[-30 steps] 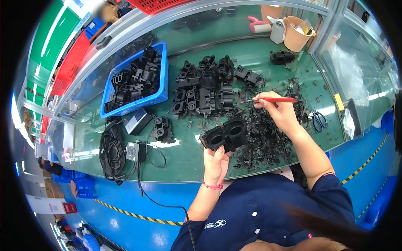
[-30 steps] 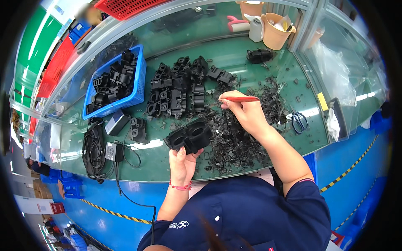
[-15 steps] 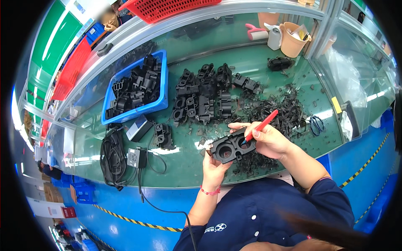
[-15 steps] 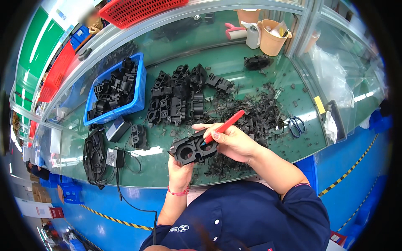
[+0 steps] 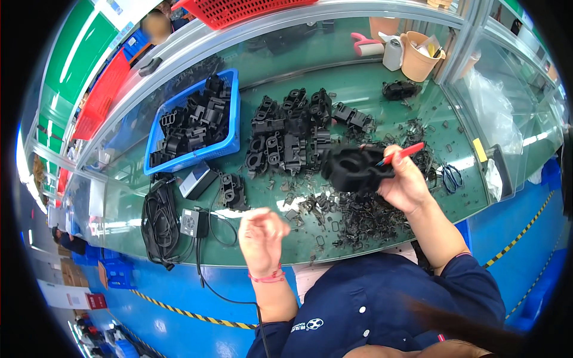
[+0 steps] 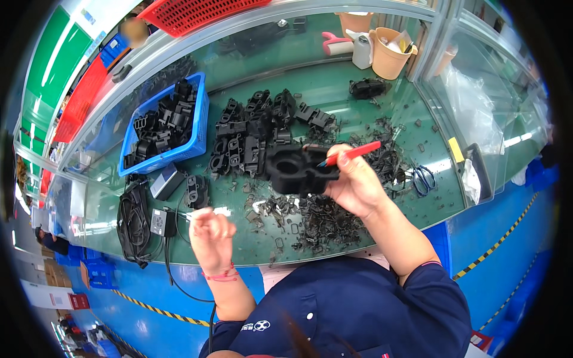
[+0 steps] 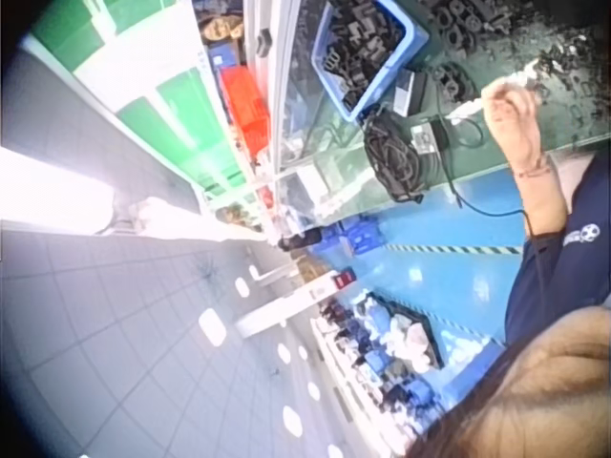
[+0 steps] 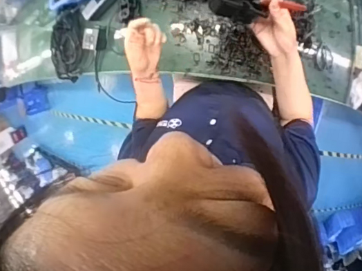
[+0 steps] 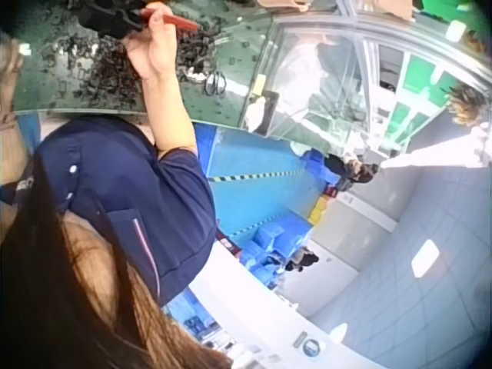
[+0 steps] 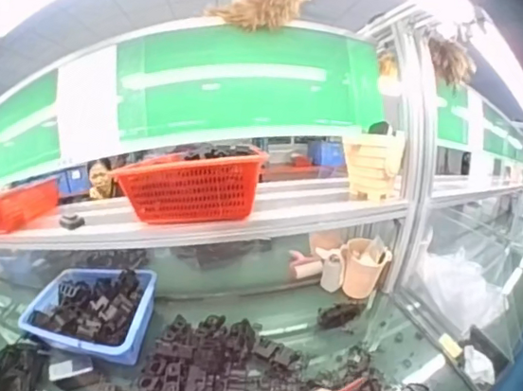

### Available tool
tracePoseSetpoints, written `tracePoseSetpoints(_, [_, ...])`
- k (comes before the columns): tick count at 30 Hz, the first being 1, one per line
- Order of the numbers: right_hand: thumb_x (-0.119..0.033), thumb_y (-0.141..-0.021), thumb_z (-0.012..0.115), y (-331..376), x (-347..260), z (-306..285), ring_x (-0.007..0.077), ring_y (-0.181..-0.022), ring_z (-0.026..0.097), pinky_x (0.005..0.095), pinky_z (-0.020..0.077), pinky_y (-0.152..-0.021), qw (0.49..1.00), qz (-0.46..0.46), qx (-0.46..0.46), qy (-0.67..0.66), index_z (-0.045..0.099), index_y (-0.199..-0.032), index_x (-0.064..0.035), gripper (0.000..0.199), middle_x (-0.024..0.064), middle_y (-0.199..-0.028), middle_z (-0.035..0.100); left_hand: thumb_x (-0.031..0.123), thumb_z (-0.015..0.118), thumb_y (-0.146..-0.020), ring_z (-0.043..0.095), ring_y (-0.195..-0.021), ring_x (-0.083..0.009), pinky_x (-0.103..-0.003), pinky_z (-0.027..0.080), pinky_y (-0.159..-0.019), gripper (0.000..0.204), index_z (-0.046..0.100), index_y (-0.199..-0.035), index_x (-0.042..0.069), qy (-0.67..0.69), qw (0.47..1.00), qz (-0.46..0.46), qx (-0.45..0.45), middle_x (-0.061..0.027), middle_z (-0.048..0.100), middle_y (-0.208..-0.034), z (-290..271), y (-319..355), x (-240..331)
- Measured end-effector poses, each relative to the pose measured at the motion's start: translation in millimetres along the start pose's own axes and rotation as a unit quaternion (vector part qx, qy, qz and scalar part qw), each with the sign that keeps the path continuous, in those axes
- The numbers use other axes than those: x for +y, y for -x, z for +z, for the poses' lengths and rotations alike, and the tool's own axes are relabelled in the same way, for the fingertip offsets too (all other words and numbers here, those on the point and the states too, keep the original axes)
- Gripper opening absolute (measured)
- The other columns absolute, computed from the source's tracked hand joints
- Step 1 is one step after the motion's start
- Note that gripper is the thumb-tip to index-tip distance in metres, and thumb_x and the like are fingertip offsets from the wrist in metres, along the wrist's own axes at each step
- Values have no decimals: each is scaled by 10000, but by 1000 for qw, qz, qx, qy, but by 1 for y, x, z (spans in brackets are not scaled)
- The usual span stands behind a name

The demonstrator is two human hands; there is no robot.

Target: Deburring and cleaning black plastic molded parts using a handheld tool and pliers.

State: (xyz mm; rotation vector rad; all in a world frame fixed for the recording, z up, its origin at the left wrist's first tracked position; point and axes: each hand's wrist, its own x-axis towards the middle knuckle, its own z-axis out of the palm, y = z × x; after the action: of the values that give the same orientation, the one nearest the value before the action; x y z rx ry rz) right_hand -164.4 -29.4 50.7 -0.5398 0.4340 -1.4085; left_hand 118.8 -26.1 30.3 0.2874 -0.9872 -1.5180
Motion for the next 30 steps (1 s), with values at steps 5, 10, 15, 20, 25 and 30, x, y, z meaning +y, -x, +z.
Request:
tracePoseSetpoints(5, [-278,-886,577,-1,3,7,191,-956,570,381,529,-749,999,-28,-17,33,538,-983,-93,212,64,-1045,555,106,584,-860,508,-683,-155,-311,462,-636,345,463,-1179,55,-214,961,-174,-1,-23,509,-734,2,1,-19])
tracePoseSetpoints(10, [-234,-859,625,2,17,-2,187,-892,569,315,475,-768,981,-95,-32,164,588,-944,-37,218,109,-1145,543,56,675,-734,136,-1356,-397,-481,174,-1080,641,417,-1319,91,-702,709,31,68,-169,201,-1462,22,-7,-36])
tracePoseSetpoints(15, [-190,-853,627,5,20,8,276,-1037,545,354,425,-879,925,-193,-75,318,628,-945,-19,194,178,-1111,570,113,637,-819,618,-963,-155,-484,125,-1081,403,533,-1203,52,-507,854,-117,14,-33,668,-758,25,-2,-29])
tracePoseSetpoints(20, [-139,-801,658,5,27,27,344,-1106,529,411,421,-927,810,-265,-170,495,650,-930,-44,161,211,-1176,543,252,692,-806,532,-1079,-185,-369,380,-939,675,332,-1350,77,-172,966,-168,92,-61,576,-1034,29,3,-40])
tracePoseSetpoints(25, [-143,-686,727,8,50,30,327,-1105,521,423,420,-928,680,-334,-252,602,652,-949,-107,275,141,-1195,553,410,683,-785,420,-1212,-277,-405,431,-948,863,163,-1408,116,122,970,-200,59,-162,367,-1329,48,2,-47])
tracePoseSetpoints(30, [-126,-707,718,15,42,36,284,-1171,505,503,313,-1008,684,-230,-261,641,672,-927,-160,228,119,-1242,542,351,665,-815,467,-1159,-269,-408,407,-978,743,248,-1360,64,90,975,-161,121,-160,466,-1223,45,2,-49])
